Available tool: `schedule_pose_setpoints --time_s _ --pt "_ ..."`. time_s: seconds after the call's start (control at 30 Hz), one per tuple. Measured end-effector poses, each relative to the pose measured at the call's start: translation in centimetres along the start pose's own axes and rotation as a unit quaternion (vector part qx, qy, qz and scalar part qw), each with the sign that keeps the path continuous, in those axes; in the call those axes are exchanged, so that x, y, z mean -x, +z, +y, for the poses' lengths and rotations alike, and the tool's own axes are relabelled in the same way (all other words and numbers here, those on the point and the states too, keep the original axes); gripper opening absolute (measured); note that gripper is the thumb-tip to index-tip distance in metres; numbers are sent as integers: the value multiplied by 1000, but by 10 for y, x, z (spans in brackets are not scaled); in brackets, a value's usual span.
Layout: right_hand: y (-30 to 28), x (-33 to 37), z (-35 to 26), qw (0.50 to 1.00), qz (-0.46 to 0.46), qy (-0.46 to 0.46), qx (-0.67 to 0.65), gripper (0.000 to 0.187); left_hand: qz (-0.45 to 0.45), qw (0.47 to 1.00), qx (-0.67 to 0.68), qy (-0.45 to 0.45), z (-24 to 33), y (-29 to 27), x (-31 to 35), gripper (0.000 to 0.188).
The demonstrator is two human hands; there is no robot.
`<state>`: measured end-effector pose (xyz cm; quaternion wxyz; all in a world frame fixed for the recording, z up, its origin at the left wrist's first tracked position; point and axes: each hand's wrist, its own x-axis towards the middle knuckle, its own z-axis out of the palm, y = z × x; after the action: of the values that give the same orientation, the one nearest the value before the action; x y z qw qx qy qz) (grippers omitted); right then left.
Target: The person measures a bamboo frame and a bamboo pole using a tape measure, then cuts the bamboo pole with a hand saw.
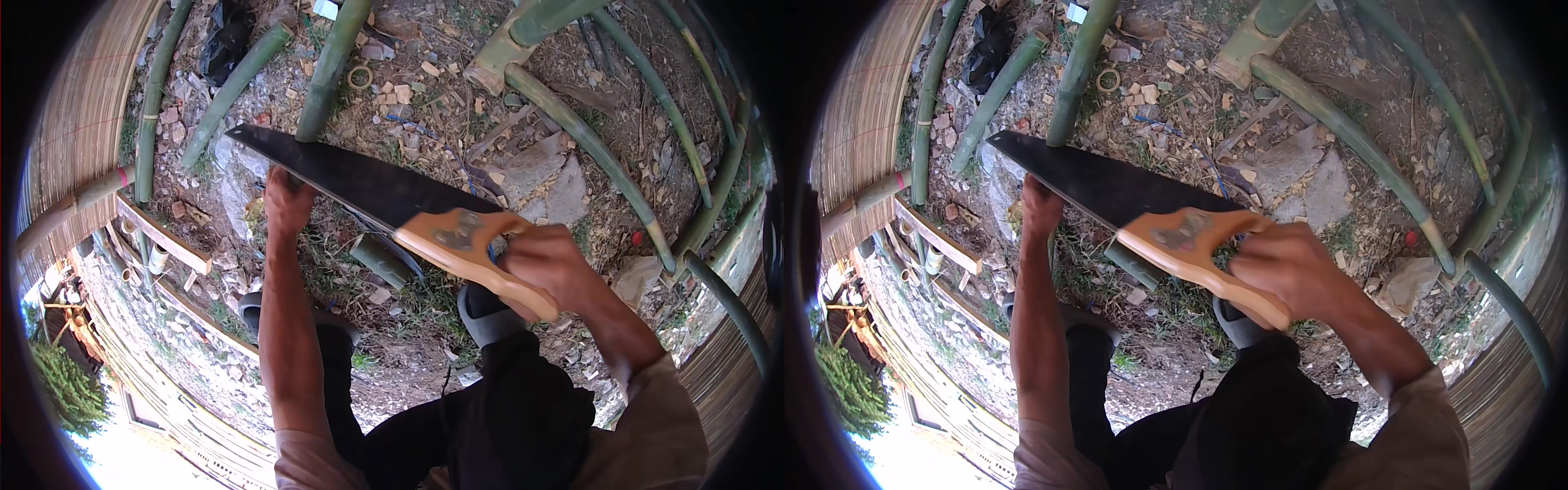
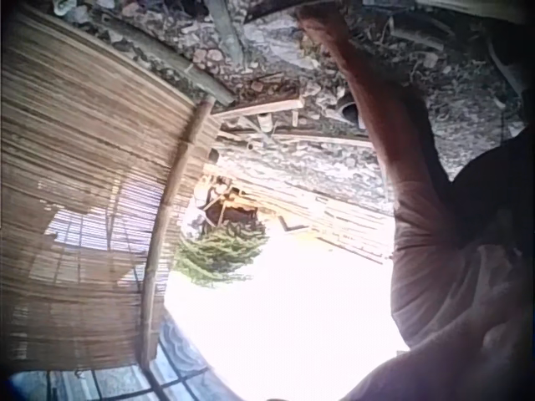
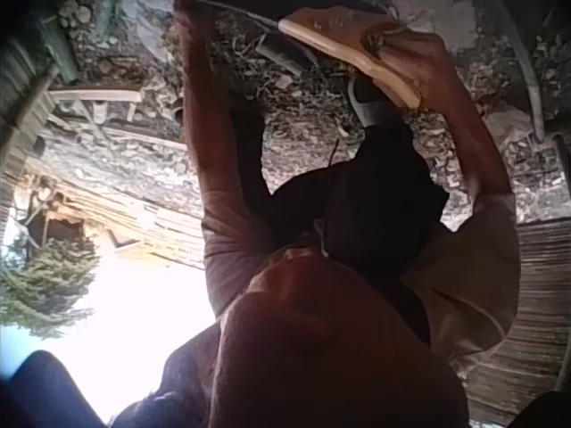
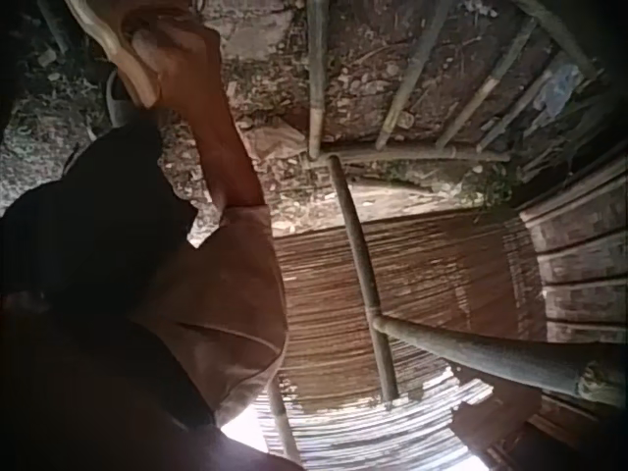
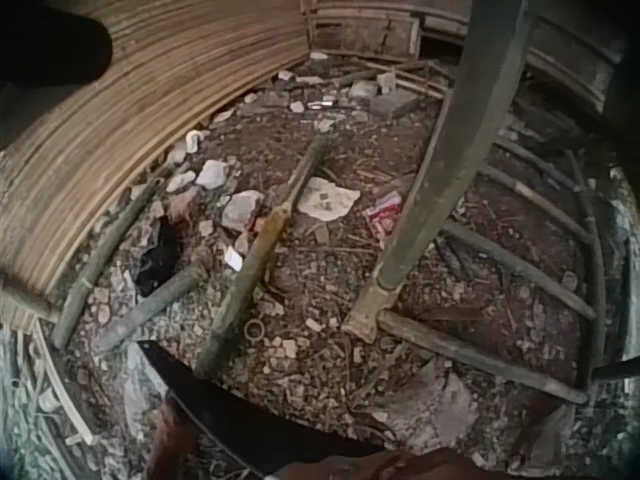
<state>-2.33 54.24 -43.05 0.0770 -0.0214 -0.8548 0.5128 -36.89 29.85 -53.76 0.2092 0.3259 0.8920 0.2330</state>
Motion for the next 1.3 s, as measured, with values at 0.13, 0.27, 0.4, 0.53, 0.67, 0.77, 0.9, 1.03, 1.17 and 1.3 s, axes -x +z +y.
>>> schedule_pose_setpoints --time_s 0.13,0.27,0.4,0.53,0.67,0.77,0.9,1.03,1.17,1.3 --pt "39 -54 13 1000 -12 -2 17 26 9 993 114 -12 -11 8 0 37" --pt "19 -15 1 999 20 -14 28 26 -1 994 108 17 -26 0 0 39" --pt "0 11 -8 1000 12 0 18 27 -7 991 103 -87 -19 0 -1 39" --pt "46 -66 23 997 29 -40 54 22 5 976 213 -36 -20 12 0 34" --pt "59 -58 24 997 49 -46 27 23 49 989 128 48 -39 3 8 31" --pt "42 -18 16 998 43 -25 33 22 43 996 73 37 -14 13 7 29" --pt "56 -57 7 998 37 -11 39 22 32 990 119 -75 -23 11 3 32" --pt "47 -43 -1 998 31 -11 46 23 46 979 161 -117 -5 6 10 35" --pt "14 20 -12 999 37 21 26 27 26 987 121 -104 2 -5 2 37" --pt "26 -7 -15 999 34 10 12 29 45 965 230 -116 11 -13 -4 34"
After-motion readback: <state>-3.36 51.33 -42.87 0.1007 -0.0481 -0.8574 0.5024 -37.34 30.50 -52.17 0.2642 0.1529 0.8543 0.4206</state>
